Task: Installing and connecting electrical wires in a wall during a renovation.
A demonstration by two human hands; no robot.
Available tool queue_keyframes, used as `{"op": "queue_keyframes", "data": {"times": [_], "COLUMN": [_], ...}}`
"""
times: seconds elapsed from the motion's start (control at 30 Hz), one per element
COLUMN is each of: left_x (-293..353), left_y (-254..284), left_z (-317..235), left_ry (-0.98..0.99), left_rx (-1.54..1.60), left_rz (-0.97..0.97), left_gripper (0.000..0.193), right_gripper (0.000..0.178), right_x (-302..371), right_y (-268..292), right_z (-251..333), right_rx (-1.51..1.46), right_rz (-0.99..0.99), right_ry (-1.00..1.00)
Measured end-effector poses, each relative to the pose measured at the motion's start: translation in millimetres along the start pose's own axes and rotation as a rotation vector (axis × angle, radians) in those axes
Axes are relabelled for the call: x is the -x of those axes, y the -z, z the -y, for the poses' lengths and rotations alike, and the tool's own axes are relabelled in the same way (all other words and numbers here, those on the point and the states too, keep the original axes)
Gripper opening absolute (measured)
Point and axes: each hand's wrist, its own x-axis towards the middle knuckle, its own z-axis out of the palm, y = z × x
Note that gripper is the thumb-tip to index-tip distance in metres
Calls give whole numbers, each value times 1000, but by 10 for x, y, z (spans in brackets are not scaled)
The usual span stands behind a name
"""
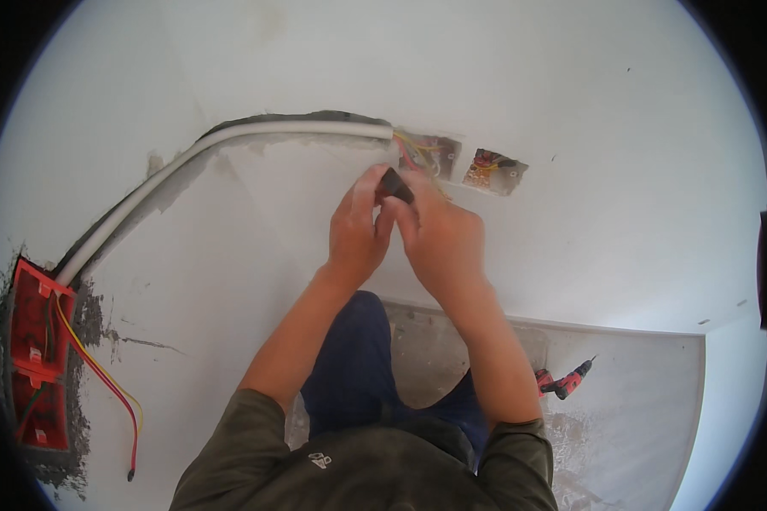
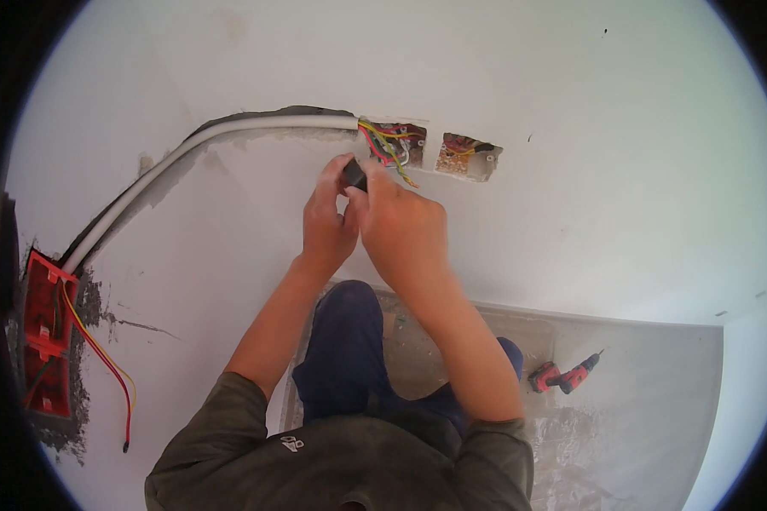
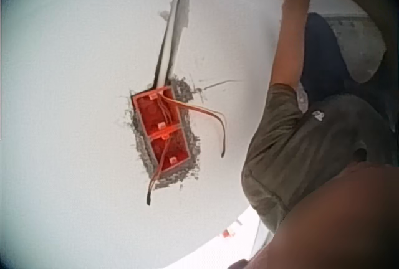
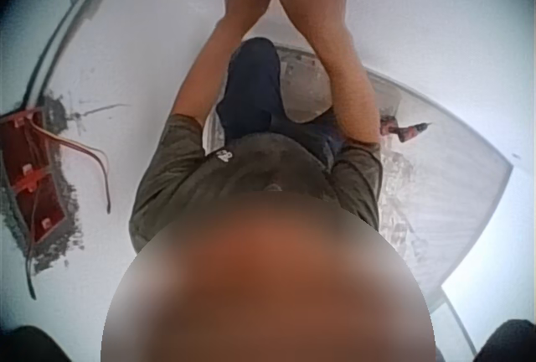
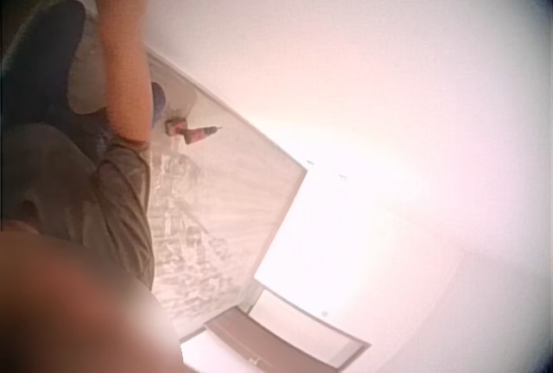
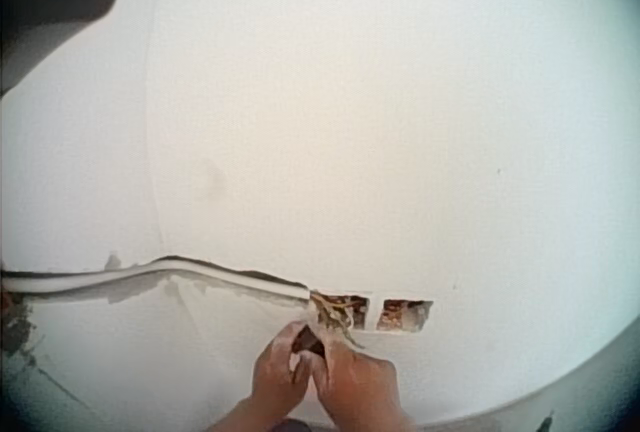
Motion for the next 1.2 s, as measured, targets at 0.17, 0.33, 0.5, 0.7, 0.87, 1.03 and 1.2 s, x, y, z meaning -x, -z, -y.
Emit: {"op": "queue_keyframes", "data": {"times": [0.17, 0.33, 0.5, 0.7, 0.87, 1.03, 1.2], "left_x": [-60, -96, -105, -86, -149, -152, -133], "left_y": [70, 109, 112, 158, 281, 264, 254], "left_z": [57, 54, 37, 29, -159, -113, -150], "left_ry": [-34, 14, 109, 556, 893, 890, 801], "left_rx": [9, 102, 183, 313, 571, 612, 583], "left_rz": [17, 35, 17, 70, 268, 247, 197], "left_gripper": [28, 14, 11, 21, 31, 36, 47], "right_gripper": [29, 25, 19, 16, 18, 21, 23], "right_x": [161, 375, 488, 287, 206, 152, 130], "right_y": [108, -111, -590, -556, -626, -707, -555], "right_z": [-60, -206, -353, -200, -186, -184, -199], "right_rx": [0, 8, -164, -1126, -1110, -784, -564], "right_rz": [-48, -82, -145, 198, 241, 227, 303], "right_ry": [-7, -96, -210, -712, -700, -630, -501]}}
